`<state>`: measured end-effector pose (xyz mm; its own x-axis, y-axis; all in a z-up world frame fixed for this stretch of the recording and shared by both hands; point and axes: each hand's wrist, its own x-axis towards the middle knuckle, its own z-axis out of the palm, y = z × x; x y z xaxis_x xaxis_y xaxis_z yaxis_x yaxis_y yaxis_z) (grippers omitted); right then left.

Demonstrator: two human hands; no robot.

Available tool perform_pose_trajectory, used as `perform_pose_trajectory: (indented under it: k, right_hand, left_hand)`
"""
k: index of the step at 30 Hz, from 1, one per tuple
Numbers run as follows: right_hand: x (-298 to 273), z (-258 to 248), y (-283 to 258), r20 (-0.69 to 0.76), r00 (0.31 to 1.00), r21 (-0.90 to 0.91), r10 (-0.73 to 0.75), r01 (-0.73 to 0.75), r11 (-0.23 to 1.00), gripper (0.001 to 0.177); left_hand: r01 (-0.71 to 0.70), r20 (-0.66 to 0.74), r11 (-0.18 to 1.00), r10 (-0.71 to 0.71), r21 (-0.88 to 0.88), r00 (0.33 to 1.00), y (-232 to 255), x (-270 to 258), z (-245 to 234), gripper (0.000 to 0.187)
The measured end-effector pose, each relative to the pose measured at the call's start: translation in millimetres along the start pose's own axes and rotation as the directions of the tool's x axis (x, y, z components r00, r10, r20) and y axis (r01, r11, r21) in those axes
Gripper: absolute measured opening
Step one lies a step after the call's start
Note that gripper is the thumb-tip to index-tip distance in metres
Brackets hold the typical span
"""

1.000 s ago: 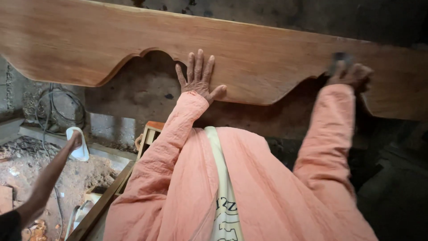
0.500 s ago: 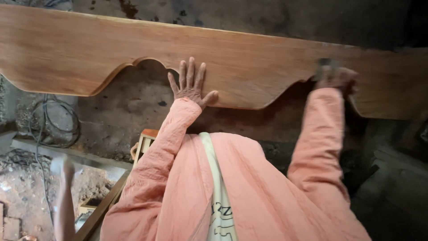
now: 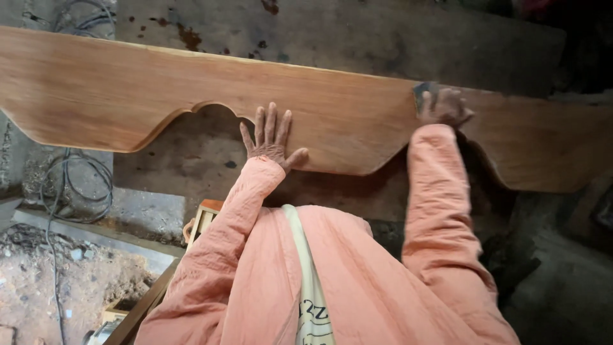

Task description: The person sands a large, irregularly shaped wooden board using a sanding block. They work on the flat surface and then lift the board to sand the edges and underside, moving the sanding block back and forth across the wood's surface throughout the process.

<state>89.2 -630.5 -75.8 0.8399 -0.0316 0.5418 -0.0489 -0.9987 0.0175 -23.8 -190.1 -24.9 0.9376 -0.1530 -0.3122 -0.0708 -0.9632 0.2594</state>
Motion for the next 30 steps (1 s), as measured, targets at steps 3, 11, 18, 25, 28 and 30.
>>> perform_pose_trajectory:
  k: [3,11,18,25,28,30]
  right_hand:
    - [10,26,75,0.465,0.323,-0.724,0.824,-0.396,0.564,0.073]
    - [-35,91,210,0.130,0.873,-0.073,0.471,-0.465,0.882,0.060]
    - [6,10,43,0.108,0.994,-0.011,0.001,0.000,1.000,0.033]
    - [-17,35,226,0.220,0.804,-0.047,0.552,-0.557,0.829,0.055]
    - [-15,47,191,0.338,0.748,-0.289,0.570,-0.494,0.820,0.048]
    - [-24,44,122,0.490,0.668,-0.500,0.559,-0.310,0.809,0.049]
  left_hand:
    - [0.011,0.046,1.000,-0.011,-0.003,0.999,3,-2,-5,0.102]
    - [0.002,0.014,1.000,-0.001,-0.005,1.000,0,-1,4,0.103]
    - [0.021,0.074,1.000,-0.022,0.017,0.997,2,1,-2,0.102]
    - [-0.003,-0.005,1.000,0.003,-0.003,1.000,1,-2,2,0.103]
    - [0.002,0.016,1.000,-0.002,-0.007,1.000,1,-3,4,0.103]
    - [0.007,0.011,1.000,-0.007,0.006,1.000,1,1,2,0.103]
